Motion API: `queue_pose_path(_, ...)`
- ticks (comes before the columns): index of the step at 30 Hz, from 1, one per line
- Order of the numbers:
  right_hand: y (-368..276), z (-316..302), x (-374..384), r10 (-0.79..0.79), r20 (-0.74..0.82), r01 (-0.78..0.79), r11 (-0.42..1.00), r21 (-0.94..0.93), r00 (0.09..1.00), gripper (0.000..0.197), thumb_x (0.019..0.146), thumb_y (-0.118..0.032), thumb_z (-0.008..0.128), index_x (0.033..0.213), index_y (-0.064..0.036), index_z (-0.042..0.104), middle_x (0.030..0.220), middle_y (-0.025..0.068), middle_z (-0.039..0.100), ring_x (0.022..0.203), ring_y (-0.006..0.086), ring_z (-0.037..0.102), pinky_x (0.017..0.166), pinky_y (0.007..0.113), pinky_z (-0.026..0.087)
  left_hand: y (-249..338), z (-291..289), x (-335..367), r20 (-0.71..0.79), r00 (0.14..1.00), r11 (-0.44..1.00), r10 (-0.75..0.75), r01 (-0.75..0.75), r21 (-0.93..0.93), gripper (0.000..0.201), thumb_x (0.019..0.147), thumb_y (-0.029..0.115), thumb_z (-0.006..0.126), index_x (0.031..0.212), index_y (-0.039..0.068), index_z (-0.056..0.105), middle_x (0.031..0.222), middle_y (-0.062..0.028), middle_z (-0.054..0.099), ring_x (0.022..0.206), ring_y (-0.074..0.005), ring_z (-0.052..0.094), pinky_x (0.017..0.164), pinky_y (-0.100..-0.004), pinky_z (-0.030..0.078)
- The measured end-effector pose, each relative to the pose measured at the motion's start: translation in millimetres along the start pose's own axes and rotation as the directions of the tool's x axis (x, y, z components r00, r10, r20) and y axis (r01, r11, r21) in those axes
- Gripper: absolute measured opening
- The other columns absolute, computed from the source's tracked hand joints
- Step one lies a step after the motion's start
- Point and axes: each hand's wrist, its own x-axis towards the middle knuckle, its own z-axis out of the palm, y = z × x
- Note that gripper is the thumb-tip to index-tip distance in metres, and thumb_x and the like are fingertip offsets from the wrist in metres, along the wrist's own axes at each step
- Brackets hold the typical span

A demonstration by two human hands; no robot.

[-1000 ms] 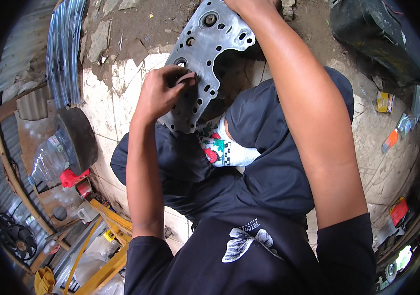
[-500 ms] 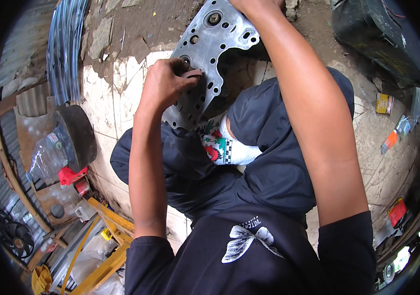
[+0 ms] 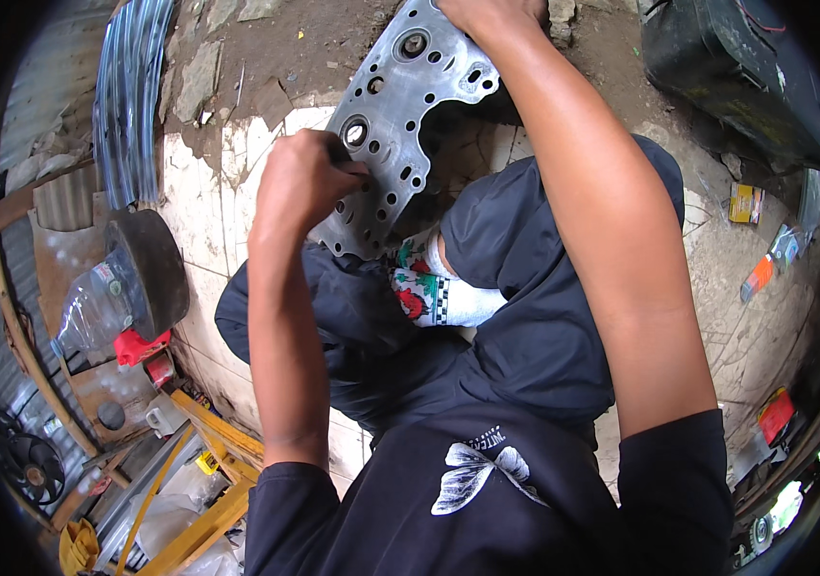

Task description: The person sits on the floor and scrubs a metal engine part with a dark abrasive pad, focusing on the circular openings and surrounding surfaces. The person repeatedly rubs the pad inside the holes and over the flat areas of the part.

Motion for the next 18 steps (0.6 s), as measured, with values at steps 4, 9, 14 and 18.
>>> queue_pose_path(4,3.8,3.1,4.3,-0.016,-0.037,0.015,1.000,-0.026,0.999,0.045,0.098,-0.027,0.055,0.134,-0.0003,0.066,0.135,0.0256,0.067,0.123,0.0396,0.069,0.098,0.050,0.057,-30.4,2.1,-9.8,-0.069,0.997,0.929,-0.027,0.000,-0.369,0.028,0.085,0.012,0.080,0.107,-0.005,0.076,0.089,-0.0088,0.078,0.080,-0.0142,0.071,0.076,-0.0319,0.056)
queue_pose_path(9,0.3,4.1,-2.2,-0.048,-0.027,0.049,0.999,0.016,0.998,0.048,0.095,-0.031,0.061,0.129,0.0019,0.067,0.129,0.0285,0.069,0.119,0.0422,0.070,0.098,0.052,0.057,-45.7,30.8,-13.8,-0.217,0.973,0.858,-0.083,-0.041,-0.512,0.054,0.083,0.031,0.093,0.119,-0.004,0.071,0.103,-0.0156,0.079,0.093,-0.0207,0.075,0.086,-0.0341,0.058)
queue_pose_path(14,-0.3,-4.3,-7.3,-0.031,-0.027,0.030,0.999,-0.026,0.999,0.052,0.095,-0.038,0.063,0.128,0.0034,0.067,0.129,0.0288,0.069,0.120,0.0436,0.069,0.101,0.054,0.055,-26.8,69.3,-5.4,-0.426,0.904,0.976,-0.024,-0.071,-0.206,0.092,0.074,0.059,0.092,0.140,0.003,0.061,0.110,-0.0168,0.065,0.106,-0.0359,0.065,0.093,-0.0456,0.053)
queue_pose_path(18,-5.0,-2.7,-8.3,-0.016,-0.048,0.011,0.995,-0.100,0.999,0.059,0.095,-0.044,0.064,0.130,0.0042,0.066,0.129,0.0296,0.068,0.120,0.0453,0.068,0.103,0.054,0.054,-17.5,81.8,-3.9,-0.465,0.882,0.986,-0.076,-0.005,-0.169,0.097,0.077,0.067,0.086,0.146,0.004,0.058,0.110,-0.0172,0.060,0.105,-0.0374,0.057,0.095,-0.0477,0.048)
